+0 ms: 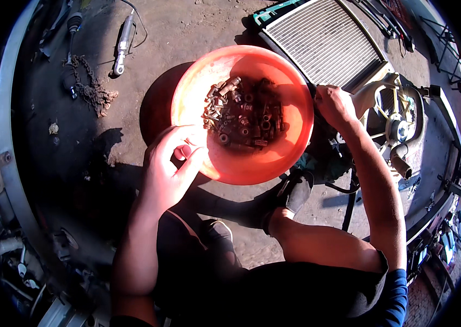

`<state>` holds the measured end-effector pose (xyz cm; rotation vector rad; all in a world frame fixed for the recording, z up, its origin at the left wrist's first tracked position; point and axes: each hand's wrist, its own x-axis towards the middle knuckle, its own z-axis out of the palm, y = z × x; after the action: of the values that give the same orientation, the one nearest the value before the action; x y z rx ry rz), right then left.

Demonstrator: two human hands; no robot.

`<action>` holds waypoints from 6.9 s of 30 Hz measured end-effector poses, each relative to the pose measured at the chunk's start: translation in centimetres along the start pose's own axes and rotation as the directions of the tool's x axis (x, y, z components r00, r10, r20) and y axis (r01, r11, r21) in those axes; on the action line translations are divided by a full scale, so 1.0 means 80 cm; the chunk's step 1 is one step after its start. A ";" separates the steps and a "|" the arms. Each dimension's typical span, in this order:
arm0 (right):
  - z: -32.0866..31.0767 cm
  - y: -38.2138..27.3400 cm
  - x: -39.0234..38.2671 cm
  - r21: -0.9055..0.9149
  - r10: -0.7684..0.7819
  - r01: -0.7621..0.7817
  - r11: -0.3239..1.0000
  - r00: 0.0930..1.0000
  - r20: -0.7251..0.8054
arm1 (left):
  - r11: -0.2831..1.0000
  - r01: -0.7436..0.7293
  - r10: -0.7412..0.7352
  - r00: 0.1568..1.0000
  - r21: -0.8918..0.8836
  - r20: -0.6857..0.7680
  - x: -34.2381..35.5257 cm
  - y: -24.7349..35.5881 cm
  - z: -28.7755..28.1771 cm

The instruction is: The person assembles a radiator fan and shroud onto a radiator by hand, then sits on the floor to pick out fasteners from a plastic basin.

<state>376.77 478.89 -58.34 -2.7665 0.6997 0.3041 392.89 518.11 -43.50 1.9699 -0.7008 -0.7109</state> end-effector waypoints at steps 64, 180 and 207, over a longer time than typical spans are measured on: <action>0.024 0.035 -0.027 0.274 -0.110 0.181 0.945 0.961 -0.255 | 0.691 -0.578 0.418 0.809 0.433 0.413 0.022 0.009 0.417; -0.006 -0.009 0.006 -0.331 -0.149 0.210 0.920 0.969 0.199 | 0.946 -0.286 0.091 0.686 0.153 0.722 0.397 -0.018 0.338; -0.019 -0.004 0.008 -0.244 -0.078 0.134 0.961 0.971 0.225 | 0.956 -0.250 0.052 0.655 0.151 0.753 0.391 -0.002 0.331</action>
<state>377.69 478.41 -56.99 -2.9378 0.4847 0.7039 395.16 481.28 -61.36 1.7514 -1.4956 -1.4150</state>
